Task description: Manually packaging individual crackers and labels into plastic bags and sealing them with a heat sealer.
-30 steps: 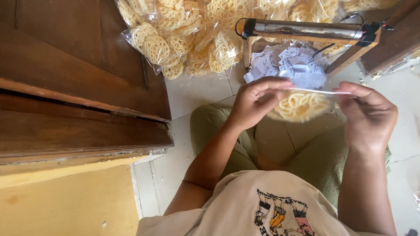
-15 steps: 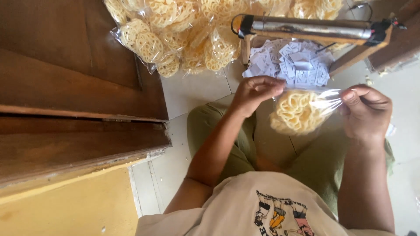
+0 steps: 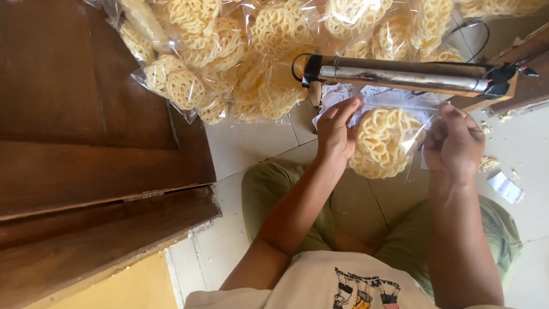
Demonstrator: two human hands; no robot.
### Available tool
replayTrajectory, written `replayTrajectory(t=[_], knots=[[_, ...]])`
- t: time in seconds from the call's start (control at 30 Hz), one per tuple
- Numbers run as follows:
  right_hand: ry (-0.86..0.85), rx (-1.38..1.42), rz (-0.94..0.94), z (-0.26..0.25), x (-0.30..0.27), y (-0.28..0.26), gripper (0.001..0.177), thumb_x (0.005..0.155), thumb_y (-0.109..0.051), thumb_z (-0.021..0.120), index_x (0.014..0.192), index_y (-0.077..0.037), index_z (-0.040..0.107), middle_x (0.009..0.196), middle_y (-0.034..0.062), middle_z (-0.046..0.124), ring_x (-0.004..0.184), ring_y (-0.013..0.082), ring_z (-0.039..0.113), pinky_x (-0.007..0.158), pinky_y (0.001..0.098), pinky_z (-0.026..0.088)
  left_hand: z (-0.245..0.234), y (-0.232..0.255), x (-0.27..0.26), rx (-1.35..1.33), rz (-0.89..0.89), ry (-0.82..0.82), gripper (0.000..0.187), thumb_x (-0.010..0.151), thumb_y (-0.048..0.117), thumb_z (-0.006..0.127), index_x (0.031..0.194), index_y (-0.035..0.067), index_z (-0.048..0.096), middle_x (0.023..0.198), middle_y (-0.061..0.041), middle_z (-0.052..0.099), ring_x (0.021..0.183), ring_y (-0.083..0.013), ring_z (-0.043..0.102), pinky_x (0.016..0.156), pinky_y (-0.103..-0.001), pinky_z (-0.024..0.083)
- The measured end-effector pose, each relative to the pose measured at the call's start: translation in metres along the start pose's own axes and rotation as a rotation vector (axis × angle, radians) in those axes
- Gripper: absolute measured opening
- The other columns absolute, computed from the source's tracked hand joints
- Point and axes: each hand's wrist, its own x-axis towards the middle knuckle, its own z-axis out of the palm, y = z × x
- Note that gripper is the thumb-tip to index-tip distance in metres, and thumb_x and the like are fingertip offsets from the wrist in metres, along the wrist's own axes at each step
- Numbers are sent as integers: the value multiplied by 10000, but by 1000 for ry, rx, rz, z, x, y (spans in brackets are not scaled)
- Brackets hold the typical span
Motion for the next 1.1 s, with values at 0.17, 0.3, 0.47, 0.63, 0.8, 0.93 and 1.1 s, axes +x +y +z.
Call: replayTrajectory(t=[0.17, 0.3, 0.47, 0.63, 0.8, 0.93, 1.1], knots=[[116, -48, 2, 11, 10, 0, 155, 1046, -154, 683, 894, -148, 653, 584, -67, 456, 469, 14, 347, 381, 170, 216, 6, -5, 15, -26, -1, 37, 128, 831, 66, 819, 934, 20, 759, 929, -93, 758, 899, -174, 702, 804, -312, 605], [128, -3, -22, 12, 14, 0, 182, 1041, -141, 696, 862, -160, 675, 581, -74, 472, 484, 15, 369, 421, 188, 234, 12, -4, 17, -56, 16, 10, 114, 833, 43, 815, 926, 10, 759, 906, -98, 753, 859, -175, 706, 781, -296, 615], [116, 24, -46, 13, 17, 1, 188, 1045, -110, 690, 861, -145, 681, 614, -68, 501, 500, 15, 388, 405, 184, 237, 14, -4, 22, -55, -4, 59, 133, 813, 48, 827, 920, 17, 754, 915, -101, 750, 856, -183, 713, 754, -308, 638], [58, 36, -50, 16, 15, 0, 153, 1035, -124, 672, 885, -134, 701, 542, -87, 427, 451, 11, 310, 398, 192, 186, 16, -3, 22, -47, -4, 66, 120, 822, 53, 823, 915, 19, 754, 917, -96, 745, 869, -168, 700, 760, -288, 616], [59, 65, -60, 15, 17, 1, 185, 1044, -100, 676, 863, -133, 690, 565, -80, 440, 468, 14, 323, 397, 190, 183, 21, 1, 20, -53, -20, 93, 149, 786, 74, 849, 876, 18, 743, 908, -101, 735, 839, -190, 702, 732, -305, 636], [65, 69, -51, 14, 18, 2, 170, 1039, -116, 693, 870, -133, 703, 555, -80, 433, 457, 18, 326, 385, 195, 193, 20, -1, 22, -22, -12, 110, 161, 786, 90, 852, 887, 22, 748, 899, -96, 735, 835, -174, 697, 718, -273, 611], [10, 40, -27, 11, 12, -2, 186, 1061, -157, 667, 875, -154, 673, 588, -78, 440, 493, 20, 351, 420, 193, 229, 16, -4, 17, -30, 15, 45, 139, 827, 102, 833, 907, 23, 751, 935, -104, 732, 885, -174, 684, 772, -294, 604]])
